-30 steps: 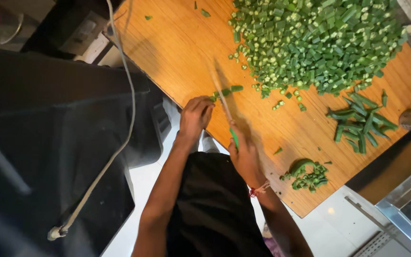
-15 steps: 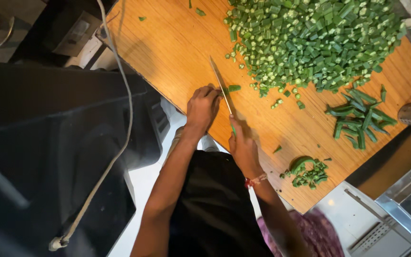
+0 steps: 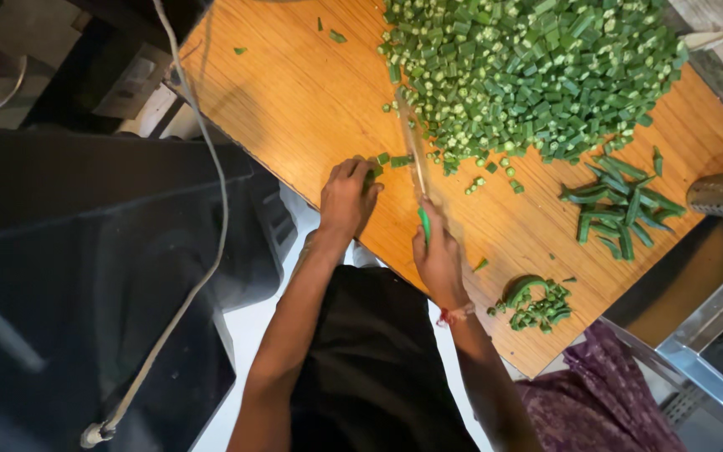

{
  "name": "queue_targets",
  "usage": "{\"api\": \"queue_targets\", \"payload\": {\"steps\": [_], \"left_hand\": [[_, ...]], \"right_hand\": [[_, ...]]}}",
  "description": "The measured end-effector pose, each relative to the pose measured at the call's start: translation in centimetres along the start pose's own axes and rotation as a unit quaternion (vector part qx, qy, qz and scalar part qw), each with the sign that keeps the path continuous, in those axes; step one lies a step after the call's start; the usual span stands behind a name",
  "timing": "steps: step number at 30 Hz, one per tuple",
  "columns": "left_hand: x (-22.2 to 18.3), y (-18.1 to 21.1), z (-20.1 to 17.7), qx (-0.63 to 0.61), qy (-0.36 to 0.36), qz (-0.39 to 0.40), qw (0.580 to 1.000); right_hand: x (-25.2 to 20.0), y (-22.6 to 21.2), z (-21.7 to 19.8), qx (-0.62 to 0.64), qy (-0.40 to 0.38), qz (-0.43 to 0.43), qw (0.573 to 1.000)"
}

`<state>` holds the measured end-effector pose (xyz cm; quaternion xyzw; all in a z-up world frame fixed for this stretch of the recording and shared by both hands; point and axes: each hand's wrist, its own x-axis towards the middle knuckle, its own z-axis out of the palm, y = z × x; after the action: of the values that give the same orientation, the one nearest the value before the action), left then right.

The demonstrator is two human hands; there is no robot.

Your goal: The person chops okra pods into small rounds on a wooden table using a knife.

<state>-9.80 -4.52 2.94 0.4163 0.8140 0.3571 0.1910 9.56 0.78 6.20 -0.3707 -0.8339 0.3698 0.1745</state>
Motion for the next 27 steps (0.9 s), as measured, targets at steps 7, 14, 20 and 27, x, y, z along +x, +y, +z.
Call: {"api": "queue_targets", "payload": {"steps": [7,14,20,27], "left_hand": [[-0.4,0.3,0.2,-0.072,0.007,-0.033,0.997],[0.3,0.2,0.9,-0.083,-0.014,-0.047,0.995],[0.2,0.0,0.8,-0.094,-0.030,-0.070,0.993],[0.2,0.1,0.6,-0.095,-0.027,-0.069,0.993]], "right_hand": [[2.1,0.1,-0.7,-0.016,-0.030,-0.022,0.999],[-1.6,-0.6,-1.3,0.028,-0.034,0.040,0.998],[-2.3,-0.3,-0.5,0.008,0.009,-0.031,0.999],[-0.5,1.1,1.5,-0.055,-0.057,0.038,0.996]]}}
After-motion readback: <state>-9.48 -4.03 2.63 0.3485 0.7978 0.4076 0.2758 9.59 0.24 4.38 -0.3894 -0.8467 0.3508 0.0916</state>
